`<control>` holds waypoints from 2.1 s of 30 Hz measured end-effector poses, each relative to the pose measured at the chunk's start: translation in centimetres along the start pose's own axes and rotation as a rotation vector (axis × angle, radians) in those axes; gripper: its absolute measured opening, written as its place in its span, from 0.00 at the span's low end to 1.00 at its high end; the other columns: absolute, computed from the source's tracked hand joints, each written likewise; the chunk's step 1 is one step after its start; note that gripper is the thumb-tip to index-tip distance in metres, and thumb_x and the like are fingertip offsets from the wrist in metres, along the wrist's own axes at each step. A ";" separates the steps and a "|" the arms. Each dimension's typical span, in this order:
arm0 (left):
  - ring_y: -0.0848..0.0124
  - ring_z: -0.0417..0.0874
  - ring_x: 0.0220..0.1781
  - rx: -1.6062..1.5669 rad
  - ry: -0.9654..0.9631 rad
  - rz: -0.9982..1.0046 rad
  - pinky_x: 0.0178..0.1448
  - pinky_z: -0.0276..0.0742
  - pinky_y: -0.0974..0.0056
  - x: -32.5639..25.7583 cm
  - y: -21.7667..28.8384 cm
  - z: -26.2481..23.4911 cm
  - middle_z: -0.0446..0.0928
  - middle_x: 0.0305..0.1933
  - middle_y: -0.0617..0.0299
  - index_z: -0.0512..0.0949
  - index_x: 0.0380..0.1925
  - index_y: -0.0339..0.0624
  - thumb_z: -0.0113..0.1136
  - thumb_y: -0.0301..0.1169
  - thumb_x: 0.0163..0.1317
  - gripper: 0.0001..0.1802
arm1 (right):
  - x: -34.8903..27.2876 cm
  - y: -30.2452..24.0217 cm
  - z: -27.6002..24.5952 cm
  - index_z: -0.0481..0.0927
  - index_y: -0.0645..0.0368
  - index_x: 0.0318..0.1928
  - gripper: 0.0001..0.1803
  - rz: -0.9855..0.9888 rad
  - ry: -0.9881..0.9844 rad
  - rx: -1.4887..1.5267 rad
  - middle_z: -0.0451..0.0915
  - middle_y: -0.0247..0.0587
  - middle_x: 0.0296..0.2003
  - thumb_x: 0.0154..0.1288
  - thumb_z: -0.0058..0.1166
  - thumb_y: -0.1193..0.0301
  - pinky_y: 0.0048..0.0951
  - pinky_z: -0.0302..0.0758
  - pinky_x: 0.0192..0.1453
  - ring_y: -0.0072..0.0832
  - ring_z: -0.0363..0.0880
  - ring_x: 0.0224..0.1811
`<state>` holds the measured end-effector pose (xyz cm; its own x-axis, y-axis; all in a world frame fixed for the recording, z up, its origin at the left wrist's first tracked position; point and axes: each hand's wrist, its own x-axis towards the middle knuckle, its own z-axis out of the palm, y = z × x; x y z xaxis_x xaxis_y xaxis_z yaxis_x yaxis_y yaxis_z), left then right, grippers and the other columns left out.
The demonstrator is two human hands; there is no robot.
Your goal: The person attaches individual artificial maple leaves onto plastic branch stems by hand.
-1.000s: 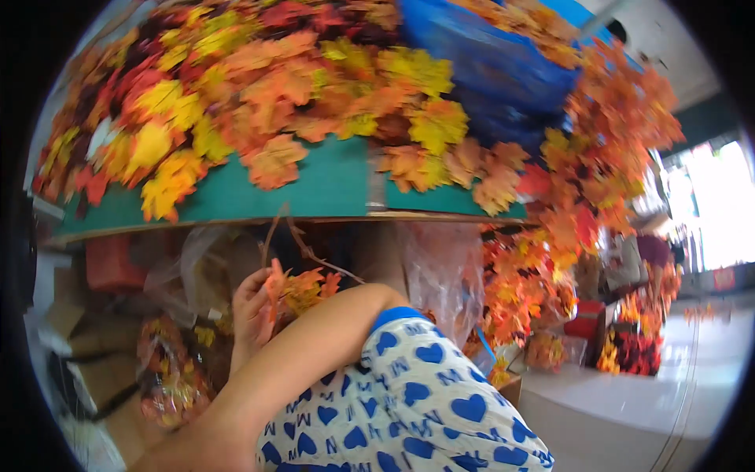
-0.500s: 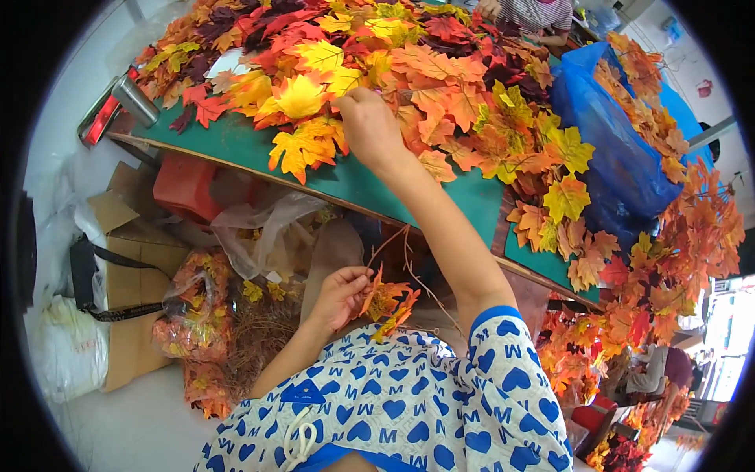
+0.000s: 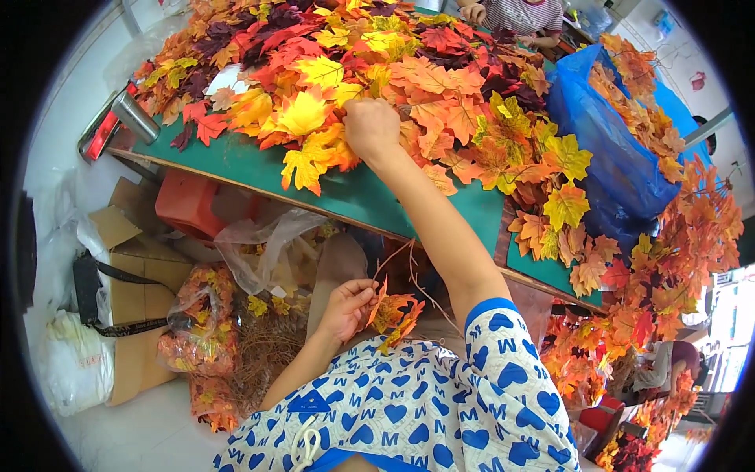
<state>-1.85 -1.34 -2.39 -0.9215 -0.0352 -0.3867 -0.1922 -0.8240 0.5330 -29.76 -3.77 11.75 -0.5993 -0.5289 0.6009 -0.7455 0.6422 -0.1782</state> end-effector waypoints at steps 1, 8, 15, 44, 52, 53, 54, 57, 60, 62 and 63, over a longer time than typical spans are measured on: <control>0.75 0.77 0.33 0.001 -0.002 0.000 0.39 0.74 0.74 0.1 -0.1 -0.1 0.78 0.34 0.60 0.76 0.42 0.32 0.58 0.23 0.60 0.10 | 0.0 0.3 -0.3 0.80 0.56 0.26 0.04 -0.015 -0.022 0.049 0.79 0.42 0.25 0.51 0.56 0.70 0.39 0.75 0.36 0.41 0.78 0.33; 0.75 0.77 0.35 0.061 -0.008 -0.009 0.41 0.75 0.74 -0.8 -0.5 0.7 0.78 0.35 0.61 0.76 0.42 0.34 0.58 0.23 0.60 0.10 | 3.3 4.3 -1.9 0.82 0.56 0.31 0.06 -0.388 0.241 -0.100 0.78 0.39 0.35 0.50 0.55 0.74 0.35 0.75 0.42 0.40 0.77 0.36; 0.71 0.77 0.39 0.845 0.002 0.587 0.44 0.73 0.69 0.2 -0.2 2.1 0.77 0.34 0.60 0.79 0.35 0.34 0.58 0.20 0.54 0.08 | 4.5 6.5 0.9 0.82 0.53 0.28 0.05 -0.423 -0.126 -0.546 0.77 0.38 0.32 0.50 0.53 0.73 0.32 0.78 0.37 0.33 0.78 0.38; 0.62 0.77 0.34 1.399 0.027 1.339 0.37 0.74 0.62 -0.6 3.5 7.3 0.74 0.34 0.58 0.80 0.39 0.40 0.56 0.13 0.42 0.21 | -12.0 2.9 -13.8 0.80 0.62 0.32 0.04 0.697 0.190 1.544 0.80 0.38 0.34 0.59 0.56 0.73 0.29 0.79 0.41 0.29 0.81 0.36; 0.61 0.77 0.33 1.516 -0.219 1.377 0.35 0.74 0.62 -1.2 3.3 10.8 0.74 0.34 0.57 0.80 0.37 0.37 0.58 0.14 0.42 0.19 | -24.9 -1.1 -13.4 0.78 0.60 0.42 0.08 1.215 0.209 1.702 0.81 0.37 0.35 0.61 0.57 0.76 0.22 0.79 0.41 0.22 0.81 0.37; 0.61 0.77 0.33 1.504 -0.231 1.379 0.35 0.73 0.62 -1.2 3.0 11.0 0.74 0.34 0.57 0.80 0.37 0.37 0.58 0.14 0.42 0.19 | -25.3 -1.2 -13.5 0.78 0.59 0.43 0.10 1.244 0.180 1.764 0.81 0.37 0.36 0.61 0.56 0.75 0.22 0.79 0.41 0.22 0.80 0.37; 0.61 0.77 0.33 1.493 -0.242 1.381 0.35 0.73 0.62 -1.3 2.7 11.1 0.74 0.34 0.57 0.80 0.37 0.37 0.58 0.14 0.42 0.18 | -25.7 -1.5 -13.6 0.77 0.58 0.45 0.11 1.272 0.150 1.826 0.81 0.36 0.36 0.62 0.56 0.73 0.21 0.79 0.40 0.22 0.80 0.37; 0.61 0.77 0.33 1.468 -0.238 1.357 0.35 0.74 0.63 -1.0 1.8 10.9 0.75 0.34 0.57 0.80 0.37 0.37 0.58 0.14 0.42 0.18 | -26.5 -1.6 -13.4 0.77 0.57 0.46 0.12 1.353 0.185 1.881 0.81 0.34 0.35 0.62 0.56 0.70 0.20 0.79 0.38 0.19 0.79 0.36; 0.62 0.79 0.35 1.465 -0.185 1.288 0.37 0.75 0.66 -1.3 1.5 10.9 0.76 0.35 0.57 0.81 0.36 0.39 0.56 0.10 0.42 0.20 | -26.7 -1.5 -13.7 0.77 0.57 0.44 0.11 1.408 0.228 1.934 0.81 0.32 0.33 0.63 0.56 0.68 0.18 0.78 0.37 0.18 0.79 0.35; 0.63 0.79 0.35 1.463 -0.192 1.288 0.37 0.75 0.66 -1.3 1.2 10.9 0.76 0.35 0.57 0.82 0.36 0.39 0.56 0.10 0.42 0.19 | -26.9 -1.4 -13.8 0.75 0.56 0.45 0.11 1.415 0.228 1.931 0.80 0.33 0.36 0.64 0.55 0.67 0.21 0.80 0.40 0.19 0.79 0.36; 0.63 0.78 0.35 1.457 -0.198 1.288 0.37 0.75 0.65 -1.3 1.2 10.9 0.76 0.35 0.58 0.82 0.36 0.39 0.56 0.09 0.43 0.19 | -27.0 -1.3 -13.7 0.75 0.56 0.45 0.11 1.416 0.229 1.933 0.80 0.33 0.36 0.64 0.55 0.67 0.21 0.80 0.40 0.19 0.79 0.36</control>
<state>-4.53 3.93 6.95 -0.7154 0.0037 0.6987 0.5260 0.6611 0.5350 -8.57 17.26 6.44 -0.8430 -0.2846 -0.4565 0.5129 -0.6809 -0.5228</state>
